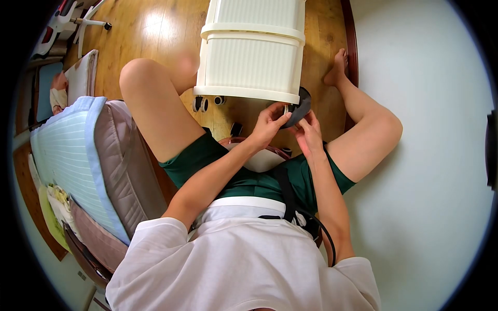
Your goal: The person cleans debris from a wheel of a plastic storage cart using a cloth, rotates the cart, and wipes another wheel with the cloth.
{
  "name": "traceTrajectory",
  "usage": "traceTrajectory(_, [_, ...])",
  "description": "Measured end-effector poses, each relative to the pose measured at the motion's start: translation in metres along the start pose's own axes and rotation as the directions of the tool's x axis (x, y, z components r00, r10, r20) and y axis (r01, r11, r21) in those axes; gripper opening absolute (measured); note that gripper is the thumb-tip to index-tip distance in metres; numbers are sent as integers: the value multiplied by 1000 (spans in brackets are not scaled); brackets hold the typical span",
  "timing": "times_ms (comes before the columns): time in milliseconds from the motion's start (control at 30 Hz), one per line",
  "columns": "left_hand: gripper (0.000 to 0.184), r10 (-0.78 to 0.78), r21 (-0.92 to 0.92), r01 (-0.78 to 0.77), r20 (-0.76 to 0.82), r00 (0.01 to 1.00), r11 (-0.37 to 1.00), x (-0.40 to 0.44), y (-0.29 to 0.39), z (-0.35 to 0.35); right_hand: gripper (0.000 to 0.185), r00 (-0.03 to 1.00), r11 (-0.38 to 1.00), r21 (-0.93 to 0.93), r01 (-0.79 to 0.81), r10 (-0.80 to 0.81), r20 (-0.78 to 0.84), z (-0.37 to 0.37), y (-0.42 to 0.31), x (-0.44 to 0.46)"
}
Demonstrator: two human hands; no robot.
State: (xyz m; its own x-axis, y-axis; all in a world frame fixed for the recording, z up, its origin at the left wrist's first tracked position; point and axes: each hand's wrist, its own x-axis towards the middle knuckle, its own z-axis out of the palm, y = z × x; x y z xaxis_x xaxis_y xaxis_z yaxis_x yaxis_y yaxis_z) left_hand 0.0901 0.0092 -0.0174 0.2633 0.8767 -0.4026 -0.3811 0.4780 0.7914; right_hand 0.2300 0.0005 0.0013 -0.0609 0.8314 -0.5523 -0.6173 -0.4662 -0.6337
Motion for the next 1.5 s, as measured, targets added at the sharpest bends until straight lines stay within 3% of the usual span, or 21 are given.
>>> traceTrajectory(200, [43, -8, -47, 8, -8, 1000, 999, -1, 0, 2, 19, 1000, 1000, -9, 11, -11, -15, 2, -1, -7])
traceTrajectory(500, [43, -37, -29, 37, -11, 999, 999, -4, -2, 3, 4, 973, 987, -117, -111, 84, -214, 9, -3, 3])
traceTrajectory(600, [42, -19, -15, 19, -9, 1000, 1000, -2, -5, 1, 6, 985, 995, 13, -102, 103, -137, 4, -2, 9])
traceTrajectory(900, [41, 28, 51, -27, -16, 999, 998, -1, -6, -2, 26, 997, 997, 28, -74, 74, 24, -12, 2, 8])
traceTrajectory(1100, [43, -44, -84, 43, -7, 999, 996, -4, -3, 2, 29, 1000, 1000, 6, 13, -13, 21, -9, 4, -4])
traceTrajectory(1300, [45, -51, -154, 46, -24, 998, 987, -4, -6, 4, 23, 999, 981, 191, -27, 31, -17, -18, 9, -1])
traceTrajectory(1500, [48, -124, -204, 123, 6, 992, 971, -2, -3, 1, 22, 997, 976, 214, 43, -28, -69, -31, 17, 5])
